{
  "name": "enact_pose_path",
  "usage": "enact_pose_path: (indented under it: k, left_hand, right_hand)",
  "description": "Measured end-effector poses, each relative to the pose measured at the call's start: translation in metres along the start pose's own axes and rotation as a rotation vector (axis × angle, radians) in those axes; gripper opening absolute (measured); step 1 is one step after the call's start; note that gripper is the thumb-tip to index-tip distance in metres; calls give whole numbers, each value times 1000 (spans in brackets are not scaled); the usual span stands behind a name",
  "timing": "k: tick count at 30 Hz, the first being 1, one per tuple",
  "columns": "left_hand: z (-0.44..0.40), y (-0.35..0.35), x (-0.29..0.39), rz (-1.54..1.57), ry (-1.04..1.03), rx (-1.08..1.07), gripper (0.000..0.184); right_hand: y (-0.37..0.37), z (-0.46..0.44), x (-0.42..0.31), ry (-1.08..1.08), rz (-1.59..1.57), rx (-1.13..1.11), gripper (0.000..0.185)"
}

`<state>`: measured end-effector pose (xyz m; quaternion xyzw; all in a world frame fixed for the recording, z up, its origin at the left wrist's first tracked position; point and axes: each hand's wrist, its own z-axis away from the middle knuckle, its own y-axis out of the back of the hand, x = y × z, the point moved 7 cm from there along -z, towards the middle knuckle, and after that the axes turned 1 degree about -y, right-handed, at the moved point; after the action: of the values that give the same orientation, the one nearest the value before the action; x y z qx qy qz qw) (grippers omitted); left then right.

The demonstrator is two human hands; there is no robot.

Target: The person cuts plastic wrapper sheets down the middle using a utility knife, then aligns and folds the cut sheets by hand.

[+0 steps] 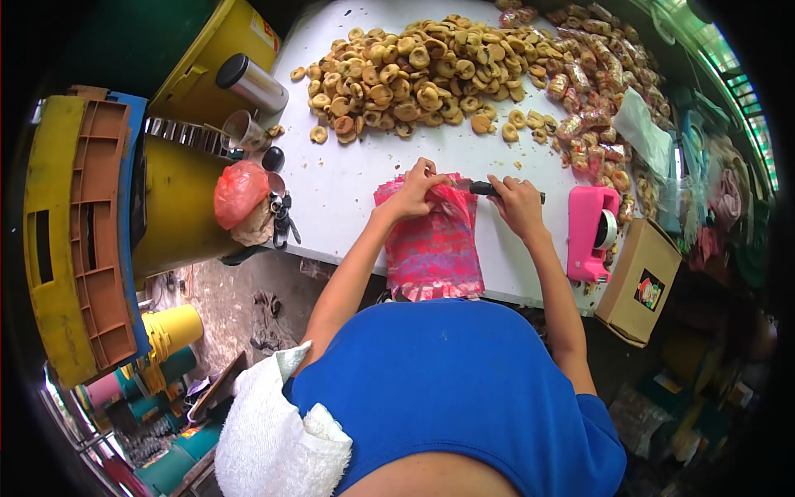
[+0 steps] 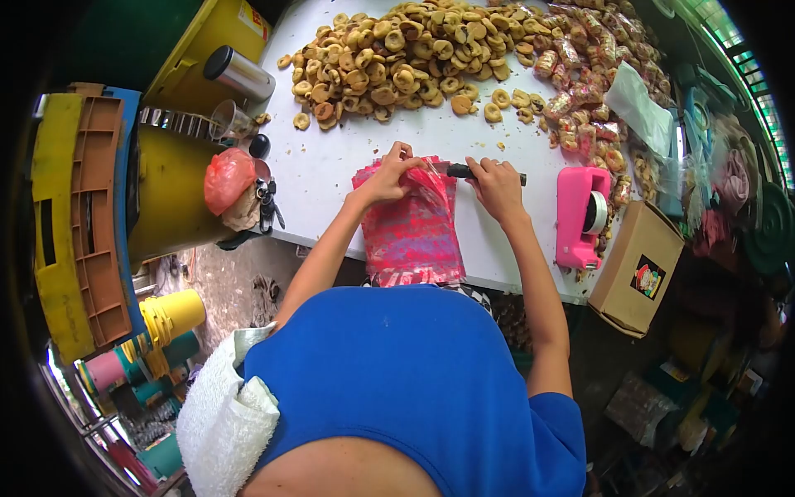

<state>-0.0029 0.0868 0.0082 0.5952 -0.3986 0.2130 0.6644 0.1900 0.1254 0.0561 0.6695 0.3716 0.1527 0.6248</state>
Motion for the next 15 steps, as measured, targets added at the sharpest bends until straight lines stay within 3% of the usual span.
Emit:
enact_pose_path:
  k: [7,9,10,11,13,15]
  left_hand:
    - [0,3,3,-89,-33,3,59]
    - [-2,5,0,-93,-16,-25,59]
    - [-2,1,0,-95,-1,-58,60]
    - [-1,2,1,-93,-3,-56,60]
    - [-1,0,1,-87,-7,-63,61]
    - [-3,0,3,-97,-22,-51,60]
  right_hand:
    - [15,-10,27,44,105,85,40]
    - [23,-4,54,-348,-103,167,39]
    - [31,-5,59,-391,-66,161,38]
    - [37,-9,58,-389,-63,161,38]
    - [40,-15,36,-101,100,91,38]
    - [37,-15,32,-77,112,66,37]
